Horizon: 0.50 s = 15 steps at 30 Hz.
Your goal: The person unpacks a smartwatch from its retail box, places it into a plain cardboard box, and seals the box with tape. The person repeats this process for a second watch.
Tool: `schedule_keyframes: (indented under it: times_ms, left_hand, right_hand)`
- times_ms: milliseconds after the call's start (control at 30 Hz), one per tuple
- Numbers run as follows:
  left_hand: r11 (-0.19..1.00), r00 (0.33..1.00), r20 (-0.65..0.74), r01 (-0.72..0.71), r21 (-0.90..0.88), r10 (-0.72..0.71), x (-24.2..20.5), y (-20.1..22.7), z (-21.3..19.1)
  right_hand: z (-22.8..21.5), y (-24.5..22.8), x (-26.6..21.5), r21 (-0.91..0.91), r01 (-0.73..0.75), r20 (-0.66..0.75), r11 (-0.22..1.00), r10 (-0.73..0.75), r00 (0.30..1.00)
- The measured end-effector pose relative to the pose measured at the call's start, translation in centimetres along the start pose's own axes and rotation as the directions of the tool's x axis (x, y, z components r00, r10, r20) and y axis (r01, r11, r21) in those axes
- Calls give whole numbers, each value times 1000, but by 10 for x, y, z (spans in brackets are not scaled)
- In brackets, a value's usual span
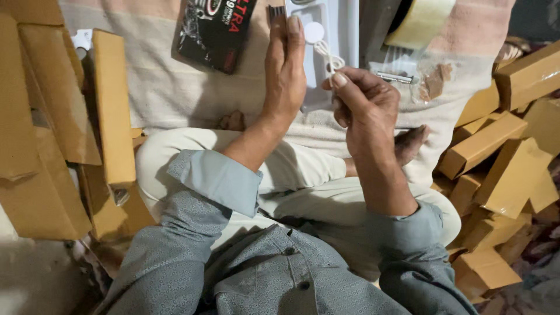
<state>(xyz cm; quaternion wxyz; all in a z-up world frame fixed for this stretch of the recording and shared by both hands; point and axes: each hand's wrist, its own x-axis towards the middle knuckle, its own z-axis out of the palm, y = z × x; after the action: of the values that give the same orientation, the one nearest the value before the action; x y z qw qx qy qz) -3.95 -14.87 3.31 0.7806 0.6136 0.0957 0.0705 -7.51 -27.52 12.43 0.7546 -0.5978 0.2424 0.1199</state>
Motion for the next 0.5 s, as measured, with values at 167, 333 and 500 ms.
schedule_keyframes:
  times_ms: [167, 333, 500]
  left_hand:
    - [972, 973, 15, 232, -27, -231, -15, -8, 6]
    - [975, 986, 57, 164, -148, -157, -17, -14, 7]
    - [958, 983, 25, 185, -218, -184, 8, -11, -8]
  right_hand:
    - [6, 4, 5, -143, 16, -51, 990, -24, 998]
    - [9, 2, 4, -294, 66, -14, 954, -74, 997]
    - [0, 1, 2, -482, 134, 13, 866, -146, 989]
